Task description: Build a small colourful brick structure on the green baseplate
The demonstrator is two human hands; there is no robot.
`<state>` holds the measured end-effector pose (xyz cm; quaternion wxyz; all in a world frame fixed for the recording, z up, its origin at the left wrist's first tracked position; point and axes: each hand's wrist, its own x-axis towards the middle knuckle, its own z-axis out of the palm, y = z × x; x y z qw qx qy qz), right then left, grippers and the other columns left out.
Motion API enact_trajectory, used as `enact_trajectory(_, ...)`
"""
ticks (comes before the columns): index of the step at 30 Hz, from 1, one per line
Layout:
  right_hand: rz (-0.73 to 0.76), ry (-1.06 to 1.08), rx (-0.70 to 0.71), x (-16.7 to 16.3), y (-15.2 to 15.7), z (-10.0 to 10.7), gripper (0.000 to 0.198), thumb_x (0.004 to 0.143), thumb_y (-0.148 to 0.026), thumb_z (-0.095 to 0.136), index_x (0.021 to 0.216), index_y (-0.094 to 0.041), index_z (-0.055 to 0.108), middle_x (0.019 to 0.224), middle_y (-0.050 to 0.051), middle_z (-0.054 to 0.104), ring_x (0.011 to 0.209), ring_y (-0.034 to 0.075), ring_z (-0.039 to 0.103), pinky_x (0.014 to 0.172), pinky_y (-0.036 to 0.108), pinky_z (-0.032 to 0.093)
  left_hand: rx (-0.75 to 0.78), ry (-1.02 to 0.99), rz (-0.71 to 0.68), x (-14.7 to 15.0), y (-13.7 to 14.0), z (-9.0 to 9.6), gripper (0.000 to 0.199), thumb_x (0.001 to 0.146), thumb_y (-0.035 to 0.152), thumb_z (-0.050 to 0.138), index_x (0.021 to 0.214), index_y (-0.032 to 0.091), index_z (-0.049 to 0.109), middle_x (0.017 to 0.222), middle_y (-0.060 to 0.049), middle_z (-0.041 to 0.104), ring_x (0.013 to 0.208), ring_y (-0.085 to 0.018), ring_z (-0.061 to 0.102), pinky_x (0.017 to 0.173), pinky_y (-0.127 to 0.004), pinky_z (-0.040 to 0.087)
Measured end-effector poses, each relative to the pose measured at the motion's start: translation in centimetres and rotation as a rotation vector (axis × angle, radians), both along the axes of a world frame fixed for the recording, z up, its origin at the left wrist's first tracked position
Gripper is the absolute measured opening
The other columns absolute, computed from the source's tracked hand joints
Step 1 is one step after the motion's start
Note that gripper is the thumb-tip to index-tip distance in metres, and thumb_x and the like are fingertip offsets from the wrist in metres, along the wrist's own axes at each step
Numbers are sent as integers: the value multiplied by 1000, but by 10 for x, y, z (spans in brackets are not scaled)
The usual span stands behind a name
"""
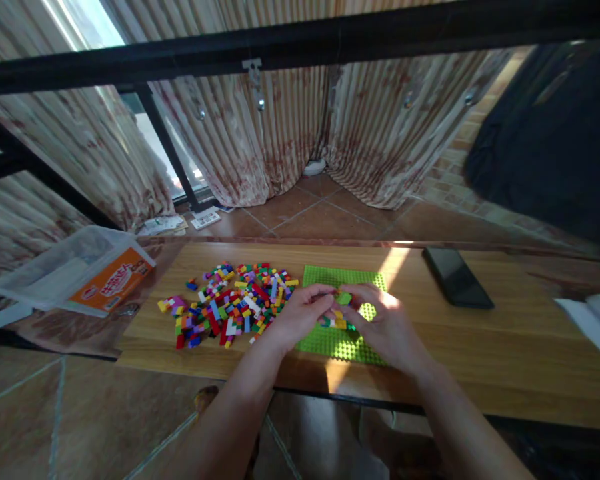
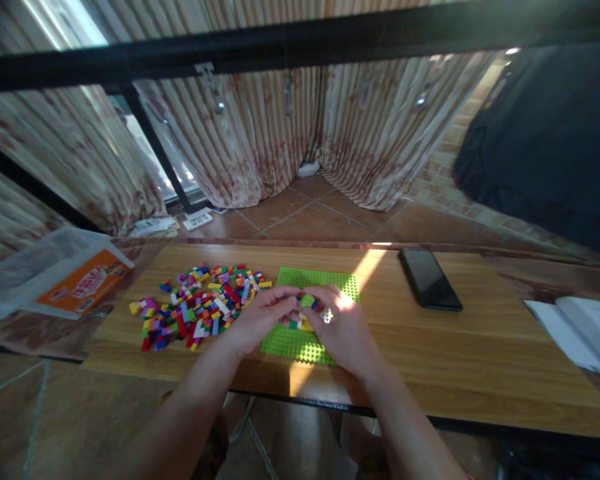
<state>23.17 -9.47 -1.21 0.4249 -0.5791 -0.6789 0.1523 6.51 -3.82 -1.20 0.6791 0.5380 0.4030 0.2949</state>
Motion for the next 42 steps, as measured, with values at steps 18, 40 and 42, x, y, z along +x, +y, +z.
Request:
enact_trajectory(18, -190, -270, -268, 33, 1, -16, 29, 86, -42, 55, 98, -22, 72, 72, 4, 72, 61, 17, 64, 57, 28, 46, 256, 237, 76, 4, 15, -8, 19, 81, 19, 58, 96, 12, 67, 83, -5, 72, 73, -14, 65, 69, -26, 51)
enact_trajectory(40, -208, -306, -252, 31, 12, -29, 25, 86, -42, 56, 95, -21, 68, 74, 4, 73, 62, 19, 66, 58, 28, 45, 322, 250, 19, 2, 16, -20, 20, 80, 23, 61, 96, 14, 68, 86, -6, 72, 78, -16, 65, 70, -27, 50)
enact_trajectory(42, -203, -297, -249, 32, 11, -27, 29, 88, -45, 53, 94, -21, 68, 72, 4, 72, 60, 19, 64, 58, 29, 45, 324, 251, 17, 2, 15, -21, 20, 81, 23, 61, 97, 14, 68, 88, -6, 72, 79, -17, 65, 70, -27, 50)
